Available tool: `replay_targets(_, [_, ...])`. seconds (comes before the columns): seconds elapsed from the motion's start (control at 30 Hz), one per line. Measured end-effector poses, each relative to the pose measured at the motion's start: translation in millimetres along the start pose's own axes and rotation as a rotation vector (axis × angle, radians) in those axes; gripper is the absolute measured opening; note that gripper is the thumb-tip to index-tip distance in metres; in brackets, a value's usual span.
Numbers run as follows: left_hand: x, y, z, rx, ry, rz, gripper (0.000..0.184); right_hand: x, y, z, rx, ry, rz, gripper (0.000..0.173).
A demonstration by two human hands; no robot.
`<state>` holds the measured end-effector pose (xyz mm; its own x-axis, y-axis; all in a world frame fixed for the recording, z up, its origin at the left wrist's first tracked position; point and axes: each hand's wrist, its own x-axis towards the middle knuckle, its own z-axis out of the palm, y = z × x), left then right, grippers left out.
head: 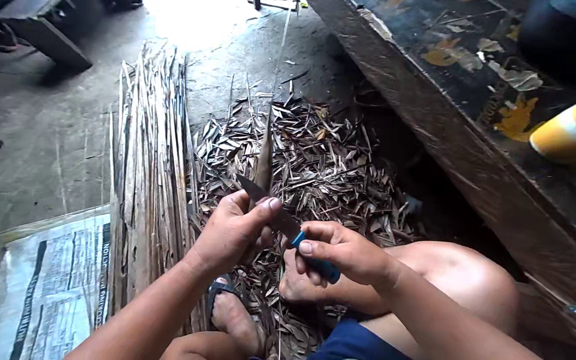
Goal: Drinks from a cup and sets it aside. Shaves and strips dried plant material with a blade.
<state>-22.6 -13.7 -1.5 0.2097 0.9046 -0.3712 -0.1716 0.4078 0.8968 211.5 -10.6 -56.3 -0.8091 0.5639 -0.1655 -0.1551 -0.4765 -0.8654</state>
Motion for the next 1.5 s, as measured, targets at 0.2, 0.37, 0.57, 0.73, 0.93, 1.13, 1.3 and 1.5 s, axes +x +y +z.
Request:
replay_targets(0.2, [-8,-3,-6,0.004,-0.077,-0.110,0.038,-6,-33,-23,-0.159,0.118,-0.081,0.021])
replay_targets(0.37, [-16,-10,-6,-0.074,-0.197,-0.119,0.031,-2,-43,-35,-0.195,-0.008,0.016,0.027])
replay_targets(0.57, [-26,-18,3,-0.072,-0.268,-0.115,0.032,6,-33,-23,-0.279,-0.188,-0.008,0.037])
replay_targets(0.73, [-31,-16,11,-0.076,-0.281,-0.190,0.033,6,-32,-24,-0.267,-0.269,-0.086,0.035])
replay_targets(0.93, [-36,-11,16,-0.095,-0.307,-0.158,0.031,0,-39,-32,-0.326,-0.229,-0.148,0.033])
replay_targets(1.13, [-41,-9,17,-0.154,-0.287,-0.180,0.030,4,-44,-38,-0.353,-0.254,-0.140,0.030])
replay_targets(1.3, [-40,-10,10,-0.206,-0.335,-0.160,0.025,5,-57,-49,-0.396,-0.119,-0.145,0.031])
replay_targets(1.5, [-46,-17,0,-0.179,-0.391,-0.134,0.025,-3,-74,-54,-0.383,-0.074,-0.167,0.032])
